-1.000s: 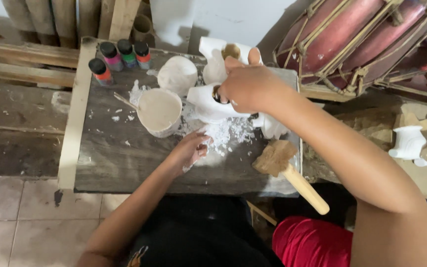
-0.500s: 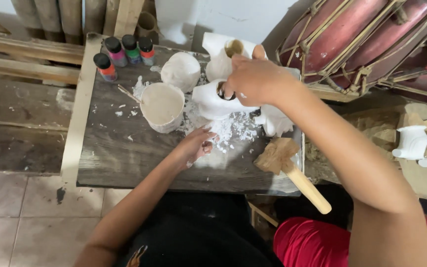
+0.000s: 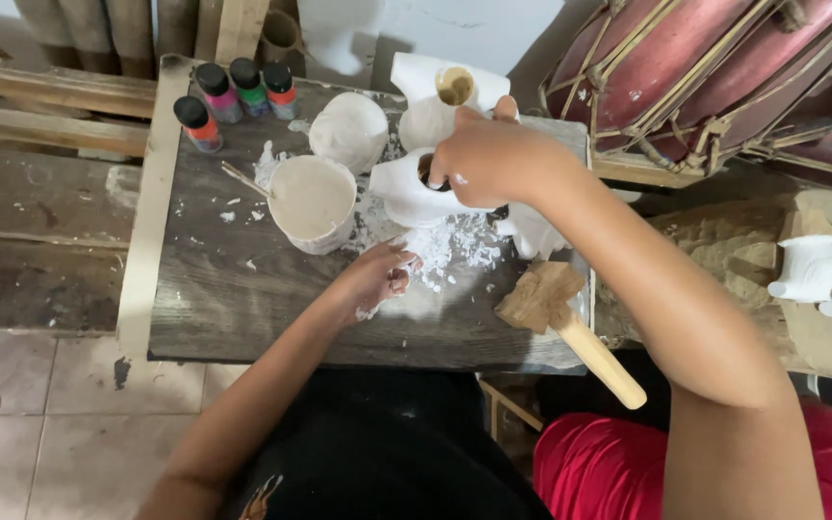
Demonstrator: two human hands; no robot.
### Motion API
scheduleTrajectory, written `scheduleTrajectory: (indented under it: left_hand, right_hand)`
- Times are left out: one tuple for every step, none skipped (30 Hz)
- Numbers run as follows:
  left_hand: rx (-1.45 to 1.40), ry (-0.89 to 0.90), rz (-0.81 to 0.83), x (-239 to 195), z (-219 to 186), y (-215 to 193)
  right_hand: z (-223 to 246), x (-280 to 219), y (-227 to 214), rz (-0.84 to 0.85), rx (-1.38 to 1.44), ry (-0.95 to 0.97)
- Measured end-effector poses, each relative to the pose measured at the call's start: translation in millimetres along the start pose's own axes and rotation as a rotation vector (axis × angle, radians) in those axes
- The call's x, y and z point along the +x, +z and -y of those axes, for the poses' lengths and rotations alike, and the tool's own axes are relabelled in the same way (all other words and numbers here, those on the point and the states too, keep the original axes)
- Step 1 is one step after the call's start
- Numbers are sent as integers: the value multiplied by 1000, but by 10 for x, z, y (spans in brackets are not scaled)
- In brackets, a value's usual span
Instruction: Cleaning and refining small plaster figurines by scraping off excess material with a wooden stick
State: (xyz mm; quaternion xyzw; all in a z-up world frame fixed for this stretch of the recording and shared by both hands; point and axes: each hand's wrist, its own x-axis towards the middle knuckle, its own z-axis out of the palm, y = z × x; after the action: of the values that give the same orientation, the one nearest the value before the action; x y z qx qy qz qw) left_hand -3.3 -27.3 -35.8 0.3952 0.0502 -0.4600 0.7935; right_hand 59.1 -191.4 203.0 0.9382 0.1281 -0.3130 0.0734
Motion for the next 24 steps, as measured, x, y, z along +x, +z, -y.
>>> scheduleTrajectory:
  left_hand:
    - [1, 1, 4, 1, -53, 38]
    - [1, 6, 7, -44, -80, 61]
    - [1, 11, 9, -91, -105, 83]
    - [-2, 10, 7, -109, -88, 84]
    - [4, -3, 1, -128, -74, 86]
    - [13, -8, 1, -111, -95, 94]
    - [14, -1, 6, -64, -124, 108]
    - [7, 8, 15, -79, -113, 108]
    - [1, 17, 24, -91, -100, 111]
    - [4, 19, 32, -70, -64, 80]
    - [21, 24, 36, -47, -31, 51]
    - [35, 30, 31, -56, 6, 9]
    - [34, 34, 31, -20, -60, 38]
    - [46, 0, 49, -44, -68, 49]
    - [57, -35, 68, -66, -74, 57]
    - [56, -35, 68, -49, -19, 28]
    - [57, 0, 63, -31, 35, 4]
    - [59, 35, 61, -6, 85, -17]
    - [60, 37, 63, -35, 17, 29]
    - [58, 38, 53, -106, -26, 66]
    - [56, 38, 44, -175, -72, 106]
    - [59, 45, 50, -184, -66, 118]
    - [58, 23, 46, -195, -64, 131]
    - [57, 1, 36, -231, -65, 131]
  right_hand:
    - [-36, 10, -8, -1, -2, 4]
    - [-42, 19, 5, 3, -11, 8]
    - [-46, 28, 20, 7, -20, 13]
    - [-26, 31, 7, 10, -21, 11]
    - [-5, 33, -9, 16, -21, 16]
    - [-2, 40, -55, 15, -25, 26]
    - [-35, 56, -73, 10, -31, 29]
    - [-33, 67, -55, 24, -41, 27]
    - [-35, 78, -36, 37, -52, 25]
    - [-11, 32, -88, 34, -54, 34]
    - [12, -12, -142, 33, -45, 39]
    - [58, -47, -198, 34, -37, 36]
    - [113, -136, -377, 32, -40, 35]
    - [202, -226, -512, 149, -5, 58]
    - [289, -312, -648, 266, 28, 80]
    - [203, -216, -499, 267, 27, 79]
    - [114, -121, -352, 189, 3, 65]
    - [23, -32, -207, 109, -22, 52]
    - [3, -44, -234, 108, -23, 54]
    - [7, -59, -241, 95, -5, 51]
    - [9, -73, -251, 83, 13, 47]
    - [3, -82, -239, 76, 8, 52]
    - [-4, -92, -231, 113, -32, 35]
    - [9, -92, -227, 150, -71, 11]
